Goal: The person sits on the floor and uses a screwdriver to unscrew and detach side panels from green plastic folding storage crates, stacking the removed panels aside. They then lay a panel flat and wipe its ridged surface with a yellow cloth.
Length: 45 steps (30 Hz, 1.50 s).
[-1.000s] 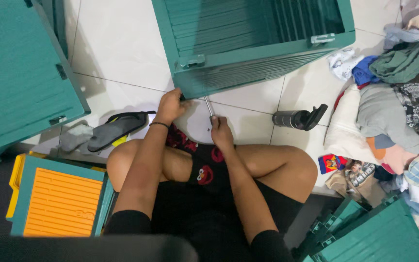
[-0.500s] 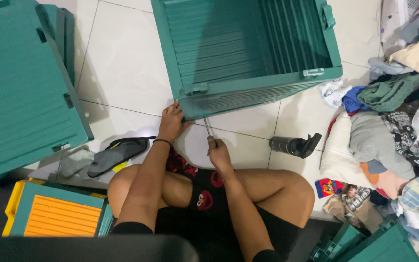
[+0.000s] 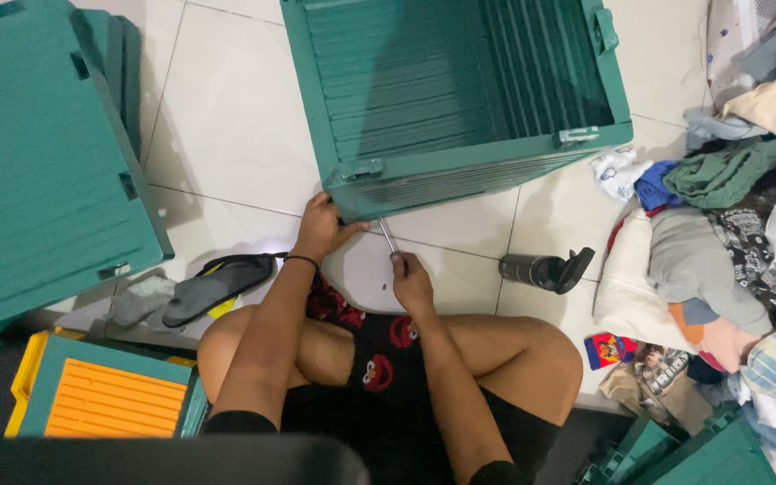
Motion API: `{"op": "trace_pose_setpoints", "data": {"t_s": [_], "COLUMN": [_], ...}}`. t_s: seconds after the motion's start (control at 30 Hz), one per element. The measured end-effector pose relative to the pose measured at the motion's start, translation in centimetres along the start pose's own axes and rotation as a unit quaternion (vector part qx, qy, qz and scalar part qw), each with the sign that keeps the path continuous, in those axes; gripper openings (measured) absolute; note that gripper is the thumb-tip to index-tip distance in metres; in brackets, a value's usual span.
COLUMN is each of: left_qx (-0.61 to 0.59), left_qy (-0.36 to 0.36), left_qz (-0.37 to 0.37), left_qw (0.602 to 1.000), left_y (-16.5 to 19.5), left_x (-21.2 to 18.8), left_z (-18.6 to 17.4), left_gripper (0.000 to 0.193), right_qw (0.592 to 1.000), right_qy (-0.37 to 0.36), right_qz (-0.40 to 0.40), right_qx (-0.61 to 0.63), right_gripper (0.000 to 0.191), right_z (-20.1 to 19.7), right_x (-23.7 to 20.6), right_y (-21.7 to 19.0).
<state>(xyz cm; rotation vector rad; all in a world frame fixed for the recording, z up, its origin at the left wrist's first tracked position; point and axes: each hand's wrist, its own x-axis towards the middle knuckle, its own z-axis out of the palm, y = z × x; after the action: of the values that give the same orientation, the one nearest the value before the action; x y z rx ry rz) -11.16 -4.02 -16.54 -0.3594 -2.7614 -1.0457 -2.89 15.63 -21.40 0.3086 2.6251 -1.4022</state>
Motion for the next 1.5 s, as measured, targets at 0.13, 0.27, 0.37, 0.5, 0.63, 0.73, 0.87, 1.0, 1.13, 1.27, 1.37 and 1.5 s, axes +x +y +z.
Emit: {"op": "trace_pose_setpoints", "data": {"t_s": [0.13, 0.27, 0.37, 0.5, 0.63, 0.73, 0.87, 1.0, 1.13, 1.27, 1.37, 1.5], "left_qx": [-0.057, -0.133, -0.171, -0.175, -0.166, -0.179, -0.099, -0.065, -0.062, -0.058, -0.095, -0.128], "left_qy": [0.009, -0.031, 0.015, 0.004, 0.003, -0.003, -0.024, -0.002, 0.013, 0.011, 0.030, 0.018], "left_qz": [0.011, -0.052, -0.001, 0.002, 0.029, 0.031, 0.012, 0.035, 0.039, 0.035, 0.050, 0.028], "left_qw": [0.998, 0.989, 0.985, 0.985, 0.986, 0.983, 0.995, 0.997, 0.997, 0.998, 0.994, 0.991], "left_y": [0.8, 1.5, 2.6, 3.0, 2.4, 1.9, 1.6, 1.3, 0.6, 0.2, 0.4, 0.9], "left_x": [1.5, 2.3, 2.1, 2.3, 1.5, 0.8, 0.6, 0.2, 0.1, 0.1, 0.0, 0.2], "left_z": [0.2, 0.2, 0.7, 1.7, 1.9, 1.7, 1.2, 0.9, 0.5, 0.1, 0.1, 0.4], "left_gripper": [0.037, 0.028, 0.025, 0.022, 0.028, 0.032, 0.040, 0.040, 0.048, 0.046, 0.043, 0.042], "right_qw": [0.997, 0.993, 0.994, 0.992, 0.993, 0.992, 0.991, 0.990, 0.974, 0.988, 0.993, 0.991], "right_qy": [0.035, 0.046, 0.100, 0.070, 0.068, 0.040, 0.004, -0.053, -0.134, -0.088, -0.014, 0.082], "right_qz": [-0.004, 0.001, -0.022, -0.014, -0.006, 0.042, 0.076, 0.047, 0.132, 0.033, 0.037, 0.075], "right_qx": [-0.070, -0.109, -0.040, -0.100, -0.092, -0.108, -0.113, -0.120, -0.128, -0.124, -0.112, -0.069], "right_gripper": [0.034, 0.034, 0.032, 0.031, 0.032, 0.035, 0.039, 0.043, 0.049, 0.046, 0.041, 0.039], "right_z": [0.0, -0.3, -0.6, -0.6, -0.4, -0.3, -0.8, -1.8, -2.4, -2.1, -2.6, -5.4], "right_x": [0.7, 2.3, 3.4, 3.4, 2.7, 2.5, 2.8, 3.4, 4.5, 4.3, 3.6, 4.5], "right_y": [-0.5, -1.3, -1.8, -1.7, -1.4, -1.1, -1.4, -2.1, -3.2, -3.3, -2.4, -0.7]}}
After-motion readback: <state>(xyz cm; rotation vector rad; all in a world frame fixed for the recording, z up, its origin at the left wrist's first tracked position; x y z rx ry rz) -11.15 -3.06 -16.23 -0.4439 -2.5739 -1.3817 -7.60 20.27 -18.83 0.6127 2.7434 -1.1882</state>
